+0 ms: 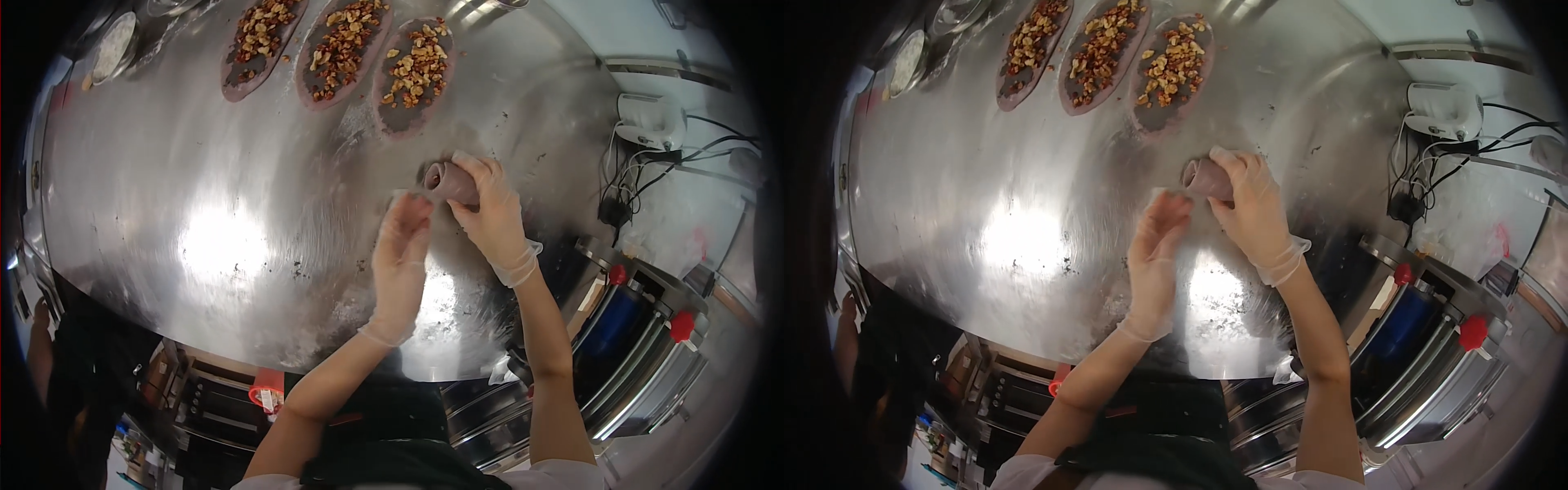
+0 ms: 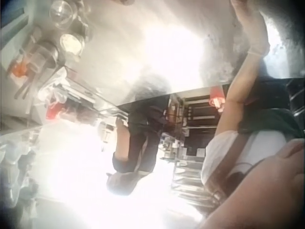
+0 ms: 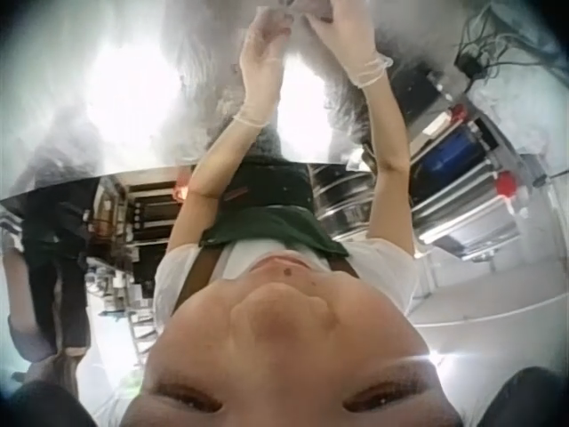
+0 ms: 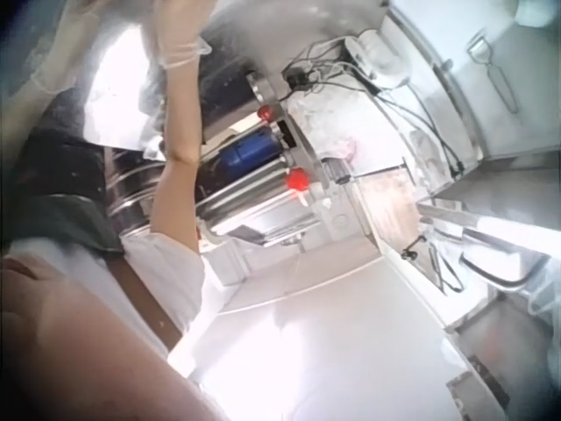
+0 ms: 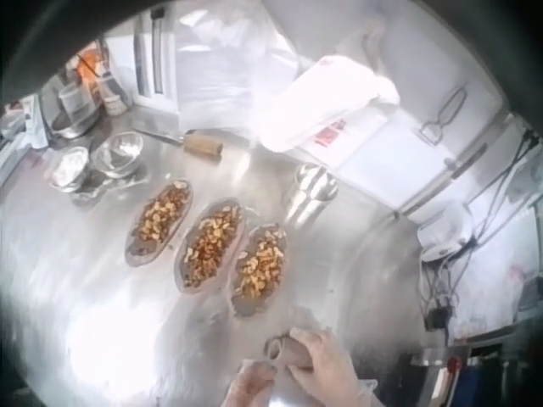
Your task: Rolling purple dough around fruit and nut fillings and arranging them in a steamer tray.
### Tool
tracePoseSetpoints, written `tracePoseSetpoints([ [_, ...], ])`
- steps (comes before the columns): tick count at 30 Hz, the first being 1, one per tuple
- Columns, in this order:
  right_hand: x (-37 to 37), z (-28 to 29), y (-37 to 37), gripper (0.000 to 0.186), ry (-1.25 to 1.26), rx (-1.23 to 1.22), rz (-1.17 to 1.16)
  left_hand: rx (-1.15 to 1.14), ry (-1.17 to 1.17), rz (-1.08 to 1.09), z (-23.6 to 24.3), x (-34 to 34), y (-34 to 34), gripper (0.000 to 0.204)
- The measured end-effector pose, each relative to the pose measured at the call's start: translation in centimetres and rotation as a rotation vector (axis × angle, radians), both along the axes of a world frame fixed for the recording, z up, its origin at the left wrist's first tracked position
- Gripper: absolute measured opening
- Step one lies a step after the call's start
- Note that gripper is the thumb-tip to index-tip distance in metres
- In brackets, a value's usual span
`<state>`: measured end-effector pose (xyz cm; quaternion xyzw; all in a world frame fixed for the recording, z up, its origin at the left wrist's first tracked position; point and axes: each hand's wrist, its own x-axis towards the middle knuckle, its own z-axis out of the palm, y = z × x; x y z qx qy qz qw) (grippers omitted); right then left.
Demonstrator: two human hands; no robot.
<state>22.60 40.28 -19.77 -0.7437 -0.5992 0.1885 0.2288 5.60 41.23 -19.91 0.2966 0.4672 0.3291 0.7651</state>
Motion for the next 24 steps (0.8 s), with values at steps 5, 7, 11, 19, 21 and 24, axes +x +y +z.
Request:
tracePoseSetpoints([
  [5,-0.2,1.5,0.5,0.061,0.185,-0.060,-0.139,-0.294,-0.264,0.116,0.2,3.8,-0.6,0.056],
  [7,-0.4,2.2,0.5,0.058,0.214,-0.071,-0.172,-0.350,-0.342,0.217,0.8,4.7,0.0,0.054],
  [11,-1.1,3.5,-0.1,0.059,0.318,-0.089,-0.278,-0.428,-0.610,0.177,0.4,4.7,0.1,0.052],
  [19,-5.3,6.2,-4.3,0.049,0.639,-0.136,-0.635,-0.187,-0.195,-0.135,1.8,0.2,-0.8,0.042],
  [21,-6.8,6.5,-5.9,0.045,0.686,-0.081,-0.700,-0.151,-0.191,-0.231,2.9,-1.2,-0.9,0.043],
  [24,-10.1,7.4,-8.6,0.047,0.807,0.030,-0.779,-0.083,-0.149,-0.374,4.3,-3.9,-1.5,0.047],
])
